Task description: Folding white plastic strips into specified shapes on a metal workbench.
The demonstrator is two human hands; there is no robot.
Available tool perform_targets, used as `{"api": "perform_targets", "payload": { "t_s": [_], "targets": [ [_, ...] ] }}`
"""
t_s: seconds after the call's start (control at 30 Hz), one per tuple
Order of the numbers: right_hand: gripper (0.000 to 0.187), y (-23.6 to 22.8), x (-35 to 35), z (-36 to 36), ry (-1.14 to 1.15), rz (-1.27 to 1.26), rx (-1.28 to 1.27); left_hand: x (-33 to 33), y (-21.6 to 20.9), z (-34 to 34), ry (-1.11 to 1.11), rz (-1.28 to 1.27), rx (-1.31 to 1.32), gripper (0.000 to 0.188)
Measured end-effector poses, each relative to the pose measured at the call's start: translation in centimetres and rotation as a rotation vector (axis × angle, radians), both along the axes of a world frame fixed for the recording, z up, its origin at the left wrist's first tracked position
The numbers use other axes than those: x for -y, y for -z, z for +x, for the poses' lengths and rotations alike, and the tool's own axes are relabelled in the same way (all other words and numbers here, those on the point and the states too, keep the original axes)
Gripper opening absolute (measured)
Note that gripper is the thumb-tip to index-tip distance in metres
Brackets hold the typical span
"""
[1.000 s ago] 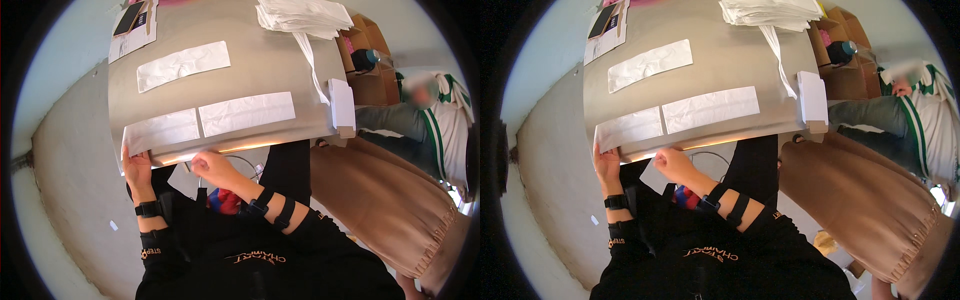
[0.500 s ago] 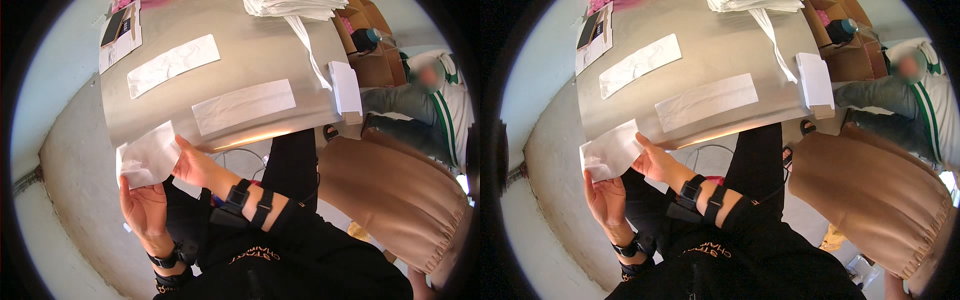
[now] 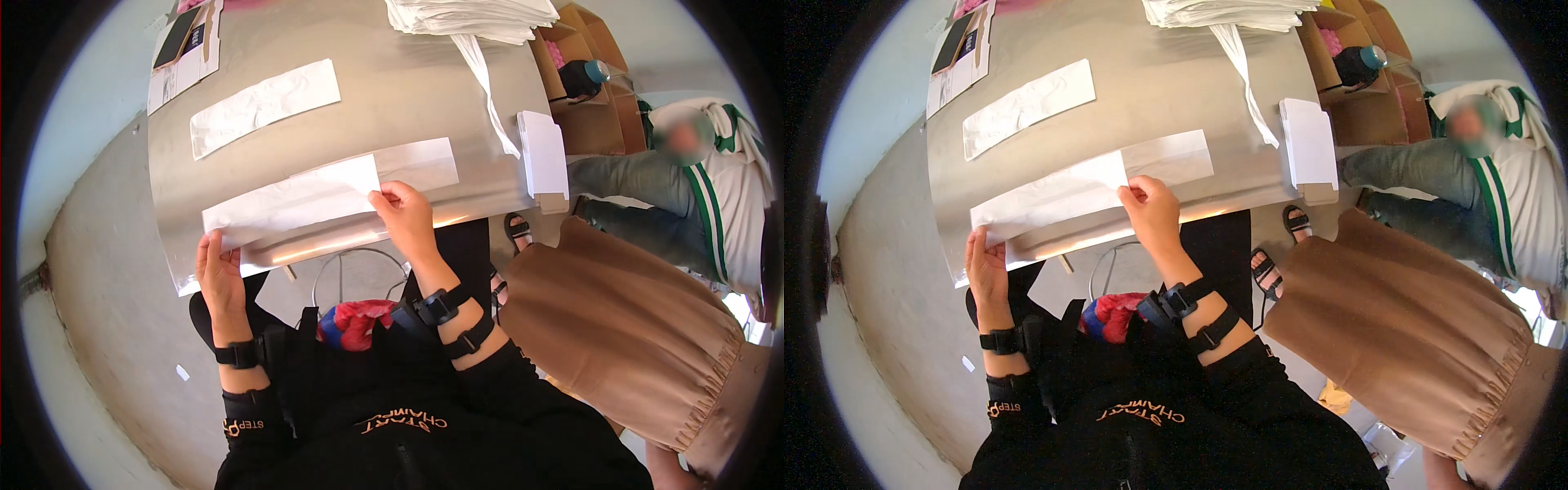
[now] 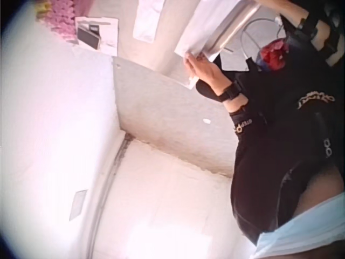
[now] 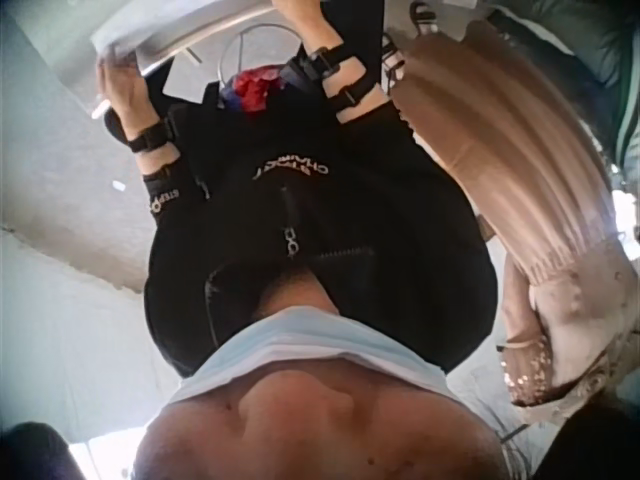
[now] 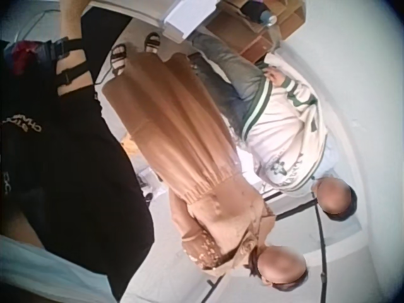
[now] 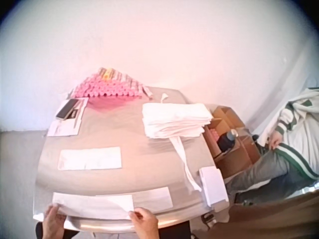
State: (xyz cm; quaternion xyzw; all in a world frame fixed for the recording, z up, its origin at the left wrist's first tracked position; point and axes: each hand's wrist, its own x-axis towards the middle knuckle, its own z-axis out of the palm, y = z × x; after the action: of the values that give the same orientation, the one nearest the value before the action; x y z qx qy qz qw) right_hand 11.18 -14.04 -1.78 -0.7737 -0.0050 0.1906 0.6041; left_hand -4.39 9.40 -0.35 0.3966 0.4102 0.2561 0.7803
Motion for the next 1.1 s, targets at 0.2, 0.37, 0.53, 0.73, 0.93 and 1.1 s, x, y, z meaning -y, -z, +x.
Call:
{"api": "perform_targets", "payload": {
  "t_s": [0.2, 0.37, 0.53, 0.73, 0.93, 1.1],
  "targets": [
    [0.016, -0.5, 0.5, 0.9, -0.074, -0.289, 0.179, 0.1, 1.6, -0.3, 0.183, 0.515, -0.509, 0.023],
    [0.014, -0.2, 0.3, 0.9, -0.036, -0.261, 0.19, 0.0, 1.2, 0.4, 0.19, 0.508, -0.477, 0.027],
    [0.013, -0.1, 0.2, 0.8, -0.042, -0.299, 0.248, 0.0, 0.9, 0.9, 0.184, 0.524, -0.457, 0.03],
    [0.013, -0.1, 0.2, 0.7, -0.041, -0.342, 0.285, -0.4, 1.4, 1.6, 0.267, 0.584, -0.639, 0.03],
    [0.014, -0.8, 0.4, 0.9, -0.059, -0.365, 0.28, -0.9, 1.5, 1.8, 0.243, 0.618, -0.567, 0.029],
    [0.015, -0.9, 0.2, 1.2, -0.049, -0.385, 0.27, -1.3, 1.7, 2.0, 0.273, 0.664, -0.618, 0.029]
  ]
}}
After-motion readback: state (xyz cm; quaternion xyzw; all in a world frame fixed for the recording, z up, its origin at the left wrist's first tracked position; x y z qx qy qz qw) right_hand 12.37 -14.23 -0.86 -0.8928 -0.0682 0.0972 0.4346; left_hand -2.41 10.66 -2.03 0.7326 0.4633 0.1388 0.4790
